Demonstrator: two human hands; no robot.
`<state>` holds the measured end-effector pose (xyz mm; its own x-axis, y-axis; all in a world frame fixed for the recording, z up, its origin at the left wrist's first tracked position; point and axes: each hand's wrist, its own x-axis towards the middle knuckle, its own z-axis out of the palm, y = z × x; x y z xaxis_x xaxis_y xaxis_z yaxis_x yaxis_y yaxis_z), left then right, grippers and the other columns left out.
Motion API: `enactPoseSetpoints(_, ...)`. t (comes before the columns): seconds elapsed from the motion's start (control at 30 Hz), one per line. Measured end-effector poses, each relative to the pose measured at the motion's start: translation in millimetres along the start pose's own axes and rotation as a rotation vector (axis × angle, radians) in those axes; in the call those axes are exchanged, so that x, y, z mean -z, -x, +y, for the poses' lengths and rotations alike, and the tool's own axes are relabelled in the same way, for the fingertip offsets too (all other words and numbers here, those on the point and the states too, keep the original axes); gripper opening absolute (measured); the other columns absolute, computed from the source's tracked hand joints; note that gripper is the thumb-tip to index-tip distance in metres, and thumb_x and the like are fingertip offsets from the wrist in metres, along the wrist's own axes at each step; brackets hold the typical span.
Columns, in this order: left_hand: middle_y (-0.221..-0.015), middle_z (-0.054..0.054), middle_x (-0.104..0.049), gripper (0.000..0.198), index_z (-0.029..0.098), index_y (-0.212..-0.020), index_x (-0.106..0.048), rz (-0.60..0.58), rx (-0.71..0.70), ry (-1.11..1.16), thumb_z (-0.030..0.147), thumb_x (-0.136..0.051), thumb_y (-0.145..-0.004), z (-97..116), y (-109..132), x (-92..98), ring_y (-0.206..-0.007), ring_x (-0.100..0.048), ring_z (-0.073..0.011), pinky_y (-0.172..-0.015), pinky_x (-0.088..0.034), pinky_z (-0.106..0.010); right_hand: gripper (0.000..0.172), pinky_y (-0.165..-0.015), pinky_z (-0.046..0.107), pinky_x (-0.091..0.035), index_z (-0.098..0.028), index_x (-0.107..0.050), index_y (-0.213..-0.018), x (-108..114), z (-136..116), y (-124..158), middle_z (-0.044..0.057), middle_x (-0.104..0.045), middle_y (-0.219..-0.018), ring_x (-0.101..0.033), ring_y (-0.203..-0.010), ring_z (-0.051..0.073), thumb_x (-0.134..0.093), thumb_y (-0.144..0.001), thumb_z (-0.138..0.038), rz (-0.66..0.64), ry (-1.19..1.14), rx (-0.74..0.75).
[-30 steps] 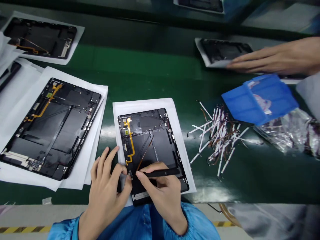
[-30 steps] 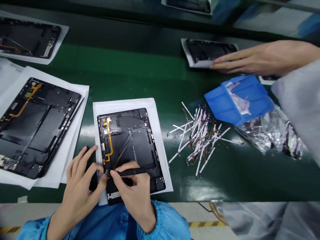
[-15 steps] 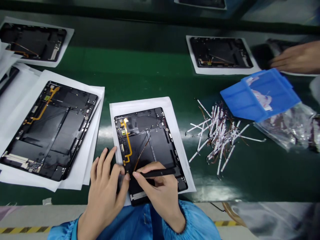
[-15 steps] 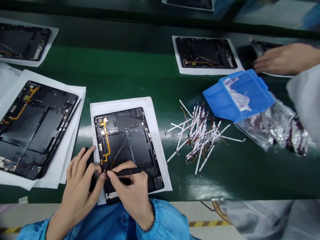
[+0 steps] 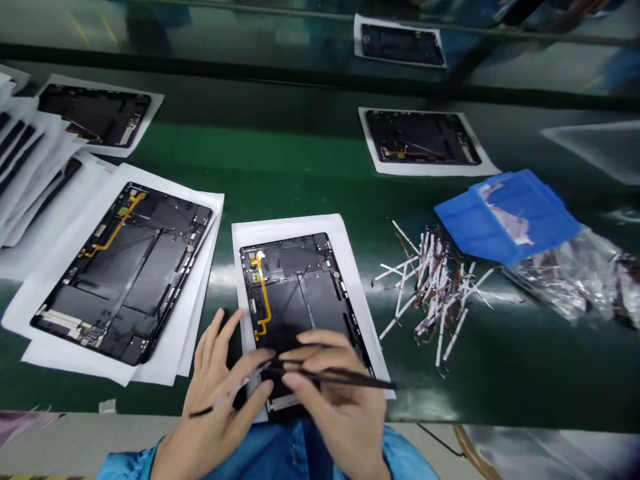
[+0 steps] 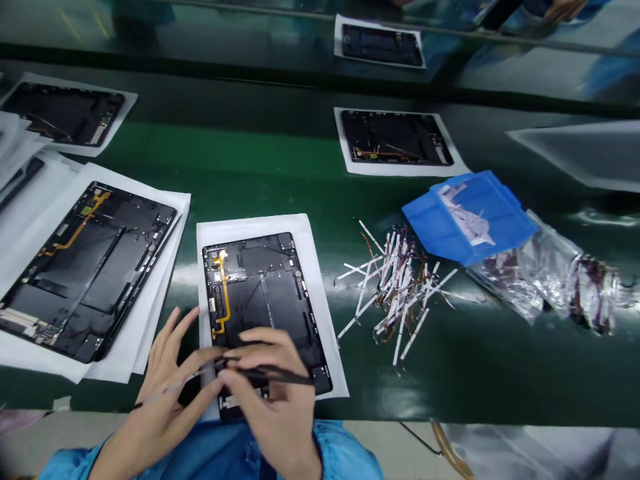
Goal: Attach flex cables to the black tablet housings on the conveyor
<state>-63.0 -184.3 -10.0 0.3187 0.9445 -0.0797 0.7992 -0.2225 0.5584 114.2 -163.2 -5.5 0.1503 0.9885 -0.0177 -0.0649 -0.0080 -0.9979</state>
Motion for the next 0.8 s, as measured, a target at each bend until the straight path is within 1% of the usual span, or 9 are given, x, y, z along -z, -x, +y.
enactPoseSetpoints(0.07, -0.162, -0.003, -0.017, 0.024, 0.031, -0.118, -0.062, -0.046, -0.031, 0.066, 0.021, -0.053, -0.098, -3.9, 7.8, 7.5, -0.150, -0.013, -0.0344, -0.112, -0.036, -0.054, 0.017, -0.071, 0.024, -0.061, -0.022, -0.065, -0.081, 2.8, 1.2, -7.9, 0.000, -0.069, -0.089, -0.073, -0.077, 0.014, -0.077, -0.077, -0.011, 0.084, 0.138, -0.002)
enactPoseSetpoints(0.13, -0.153, -0.005, -0.033, 0.020, 0.030, -0.113, -0.064, -0.070, -0.046, 0.141, 0.021, -0.055, -0.097, -9.7, 16.4, 12.4, -0.143, -0.031, -0.0287, -0.107, -0.043, -0.042, 0.015, -0.068, 0.022, -0.060, -0.022, -0.065, -0.080, 2.6, 5.5, -15.7, -0.001, -0.068, -0.080, -0.072, -0.076, 0.014, -0.078, -0.077, -0.015, 0.078, 0.209, -0.081)
enactPoseSetpoints(0.2, -0.133, -0.008, -0.052, 0.019, 0.029, -0.113, -0.062, -0.071, -0.054, 0.219, 0.023, -0.058, -0.096, -16.0, 24.3, 14.1, -0.124, -0.051, -0.0225, -0.097, -0.050, -0.031, 0.013, -0.067, 0.022, -0.060, -0.021, -0.066, -0.080, -1.6, 10.2, -20.8, -0.001, -0.068, -0.081, -0.073, -0.076, 0.015, -0.078, -0.078, -0.018, 0.040, 0.187, -0.164)
enactPoseSetpoints(0.27, -0.113, -0.006, -0.061, 0.021, 0.028, -0.115, -0.060, -0.066, -0.054, 0.297, 0.024, -0.062, -0.094, -20.6, 30.1, 13.7, -0.105, -0.060, -0.0191, -0.087, -0.052, -0.026, 0.012, -0.068, 0.022, -0.061, -0.021, -0.066, -0.080, -8.8, 13.4, -23.2, -0.001, -0.069, -0.082, -0.073, -0.077, 0.015, -0.078, -0.078, -0.019, 0.026, 0.125, -0.206)
enactPoseSetpoints(0.4, -0.095, -0.003, -0.066, 0.019, 0.028, -0.113, -0.060, -0.040, -0.060, 0.486, 0.039, -0.054, -0.099, -20.3, 35.1, 11.8, -0.089, -0.060, -0.0190, -0.078, -0.049, -0.028, 0.014, -0.067, 0.020, -0.061, -0.021, -0.066, -0.080, -22.1, 15.5, -25.1, -0.002, -0.069, -0.081, -0.073, -0.075, 0.013, -0.079, -0.075, -0.017, -0.049, 0.022, -0.214)
enactPoseSetpoints(0.57, -0.098, -0.006, -0.068, 0.058, 0.027, -0.113, -0.064, -0.038, -0.055, 0.526, 0.062, -0.019, -0.101, -16.6, 36.7, 11.8, -0.085, -0.060, -0.0229, -0.073, -0.045, -0.034, 0.009, -0.073, 0.022, -0.059, -0.022, -0.065, -0.083, -13.0, 9.4, -28.0, -0.001, -0.070, -0.084, -0.072, -0.080, 0.013, -0.072, -0.082, -0.016, -0.003, 0.161, -0.064)
enactPoseSetpoints(0.67, -0.101, -0.003, -0.071, 0.047, 0.028, -0.117, -0.064, -0.101, -0.092, 0.399, 0.051, -0.025, -0.105, -18.8, 34.6, 14.9, -0.086, -0.061, -0.0199, -0.075, -0.045, -0.032, 0.016, -0.076, 0.023, -0.056, -0.023, -0.060, -0.085, 1.7, -0.3, -21.1, 0.000, -0.068, -0.085, -0.069, -0.083, 0.012, -0.051, -0.097, -0.019, 0.007, 0.348, 0.085)
enactPoseSetpoints(0.73, -0.103, -0.001, -0.072, 0.028, 0.028, -0.120, -0.063, -0.156, -0.146, 0.288, 0.036, -0.041, -0.105, -19.9, 30.4, 18.2, -0.087, -0.063, -0.0171, -0.078, -0.047, -0.029, 0.020, -0.070, 0.024, -0.055, -0.023, -0.058, -0.088, 7.1, -5.3, -10.8, 0.001, -0.066, -0.085, -0.068, -0.078, 0.013, -0.043, -0.101, -0.020, -0.119, 0.532, 0.137)
enactPoseSetpoints(0.8, -0.102, 0.000, -0.072, 0.023, 0.026, -0.121, -0.063, -0.197, -0.216, 0.185, 0.027, -0.051, -0.101, -19.8, 24.7, 21.3, -0.084, -0.064, -0.0157, -0.075, -0.049, -0.027, 0.015, -0.065, 0.027, -0.054, -0.023, -0.058, -0.094, 6.3, -6.6, 1.1, 0.002, -0.064, -0.089, -0.068, -0.073, 0.015, -0.046, -0.101, -0.027, -0.287, 0.753, 0.152)
